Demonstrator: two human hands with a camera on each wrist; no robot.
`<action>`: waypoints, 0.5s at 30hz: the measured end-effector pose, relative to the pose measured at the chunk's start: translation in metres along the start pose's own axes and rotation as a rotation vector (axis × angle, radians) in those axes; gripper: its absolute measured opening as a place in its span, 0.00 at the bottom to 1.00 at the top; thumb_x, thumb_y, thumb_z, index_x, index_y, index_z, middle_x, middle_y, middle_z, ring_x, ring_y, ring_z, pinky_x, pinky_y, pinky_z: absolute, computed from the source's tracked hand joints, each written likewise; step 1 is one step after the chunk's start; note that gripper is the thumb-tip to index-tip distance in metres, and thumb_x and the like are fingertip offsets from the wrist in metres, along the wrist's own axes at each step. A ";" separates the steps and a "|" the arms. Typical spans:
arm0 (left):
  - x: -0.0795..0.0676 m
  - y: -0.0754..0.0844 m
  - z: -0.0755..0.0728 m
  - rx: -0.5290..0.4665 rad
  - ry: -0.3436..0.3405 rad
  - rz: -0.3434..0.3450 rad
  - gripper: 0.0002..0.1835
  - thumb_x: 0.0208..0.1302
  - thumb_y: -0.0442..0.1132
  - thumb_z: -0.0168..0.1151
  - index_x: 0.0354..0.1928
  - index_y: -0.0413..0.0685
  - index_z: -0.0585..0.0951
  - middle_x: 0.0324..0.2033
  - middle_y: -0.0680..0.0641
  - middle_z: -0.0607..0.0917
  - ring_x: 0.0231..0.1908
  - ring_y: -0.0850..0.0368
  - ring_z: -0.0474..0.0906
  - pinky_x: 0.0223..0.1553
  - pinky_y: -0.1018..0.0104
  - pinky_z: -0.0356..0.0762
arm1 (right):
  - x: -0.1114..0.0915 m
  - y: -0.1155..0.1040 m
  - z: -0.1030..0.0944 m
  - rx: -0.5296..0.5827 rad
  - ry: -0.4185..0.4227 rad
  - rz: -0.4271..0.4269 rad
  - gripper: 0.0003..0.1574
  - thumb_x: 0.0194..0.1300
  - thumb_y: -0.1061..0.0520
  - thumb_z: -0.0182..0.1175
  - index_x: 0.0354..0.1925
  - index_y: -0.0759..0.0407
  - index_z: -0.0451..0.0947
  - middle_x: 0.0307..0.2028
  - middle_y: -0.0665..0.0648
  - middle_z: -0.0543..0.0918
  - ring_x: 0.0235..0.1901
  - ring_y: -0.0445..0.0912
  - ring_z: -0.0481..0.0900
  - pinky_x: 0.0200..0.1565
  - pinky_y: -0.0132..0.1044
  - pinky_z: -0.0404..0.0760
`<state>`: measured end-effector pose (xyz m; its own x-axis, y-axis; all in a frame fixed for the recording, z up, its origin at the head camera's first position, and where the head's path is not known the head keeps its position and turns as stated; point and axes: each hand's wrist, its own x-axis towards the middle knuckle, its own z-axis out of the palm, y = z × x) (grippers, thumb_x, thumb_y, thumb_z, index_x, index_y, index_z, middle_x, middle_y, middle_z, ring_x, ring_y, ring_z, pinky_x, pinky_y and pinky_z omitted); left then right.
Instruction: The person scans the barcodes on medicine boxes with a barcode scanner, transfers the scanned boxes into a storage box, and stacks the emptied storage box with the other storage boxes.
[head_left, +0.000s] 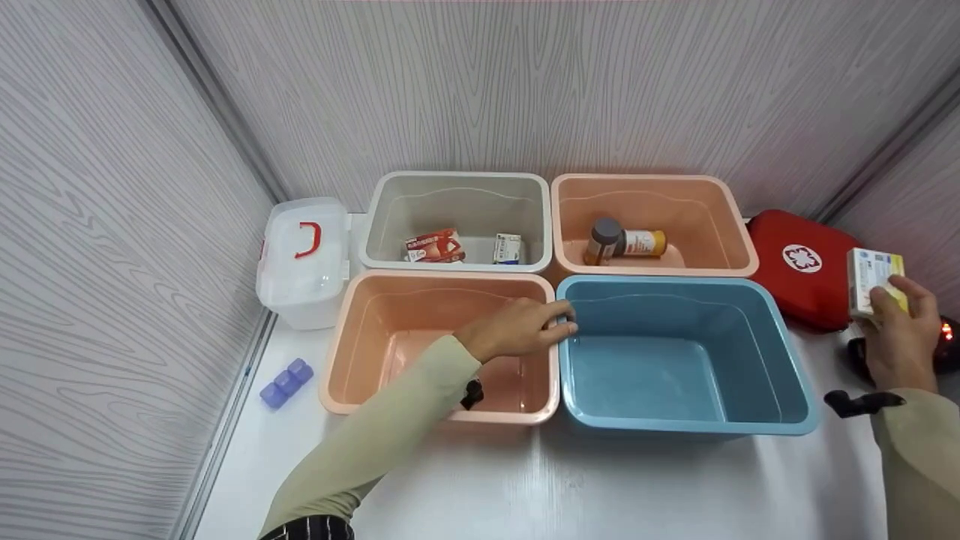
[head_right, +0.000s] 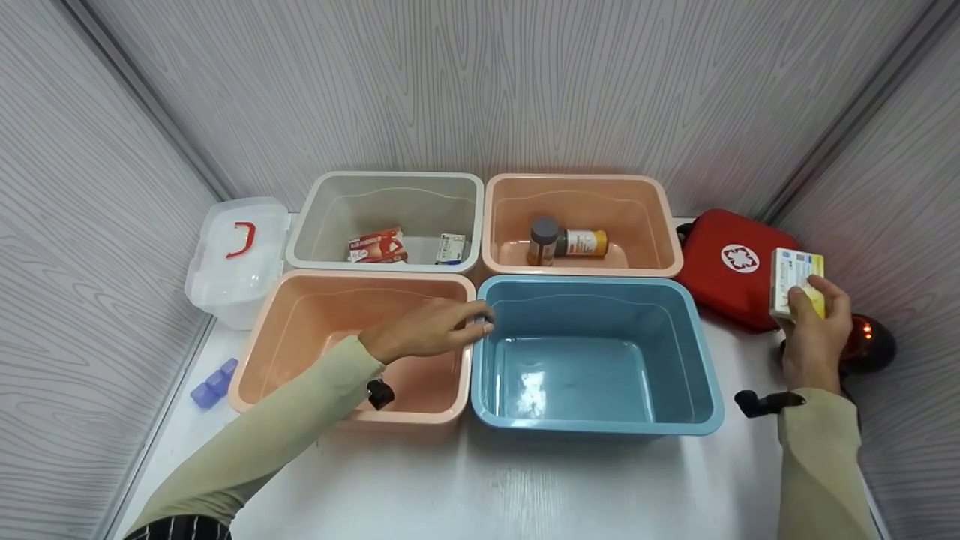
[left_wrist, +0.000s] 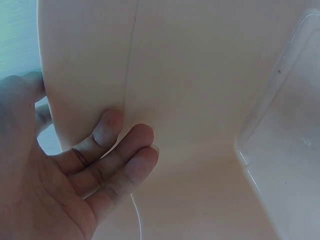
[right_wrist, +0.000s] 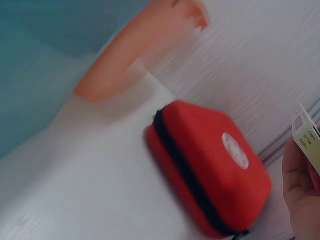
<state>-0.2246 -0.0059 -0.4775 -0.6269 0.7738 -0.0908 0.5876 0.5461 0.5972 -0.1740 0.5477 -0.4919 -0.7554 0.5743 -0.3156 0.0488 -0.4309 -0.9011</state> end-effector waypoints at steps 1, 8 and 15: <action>0.000 0.000 0.000 0.003 0.002 0.001 0.19 0.87 0.56 0.49 0.64 0.56 0.80 0.50 0.53 0.90 0.43 0.60 0.84 0.51 0.61 0.83 | -0.001 -0.004 0.007 -0.003 -0.025 -0.019 0.38 0.75 0.60 0.71 0.74 0.37 0.69 0.83 0.36 0.53 0.71 0.38 0.65 0.47 0.24 0.83; -0.002 0.000 0.000 0.003 0.002 -0.006 0.19 0.87 0.56 0.50 0.64 0.56 0.79 0.50 0.53 0.89 0.44 0.60 0.84 0.52 0.60 0.83 | -0.020 -0.033 0.070 -0.066 -0.309 -0.093 0.32 0.81 0.62 0.62 0.75 0.43 0.67 0.85 0.41 0.50 0.68 0.42 0.67 0.51 0.27 0.81; -0.001 0.001 -0.001 0.001 0.000 -0.006 0.19 0.87 0.56 0.50 0.64 0.56 0.79 0.50 0.52 0.89 0.44 0.59 0.84 0.51 0.60 0.83 | -0.043 -0.034 0.143 -0.181 -0.546 -0.198 0.31 0.81 0.60 0.62 0.75 0.49 0.67 0.79 0.53 0.57 0.66 0.49 0.65 0.50 0.29 0.81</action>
<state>-0.2237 -0.0066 -0.4765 -0.6303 0.7706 -0.0940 0.5844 0.5507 0.5960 -0.2370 0.4381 -0.4055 -0.9852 0.1706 0.0185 -0.0529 -0.1997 -0.9784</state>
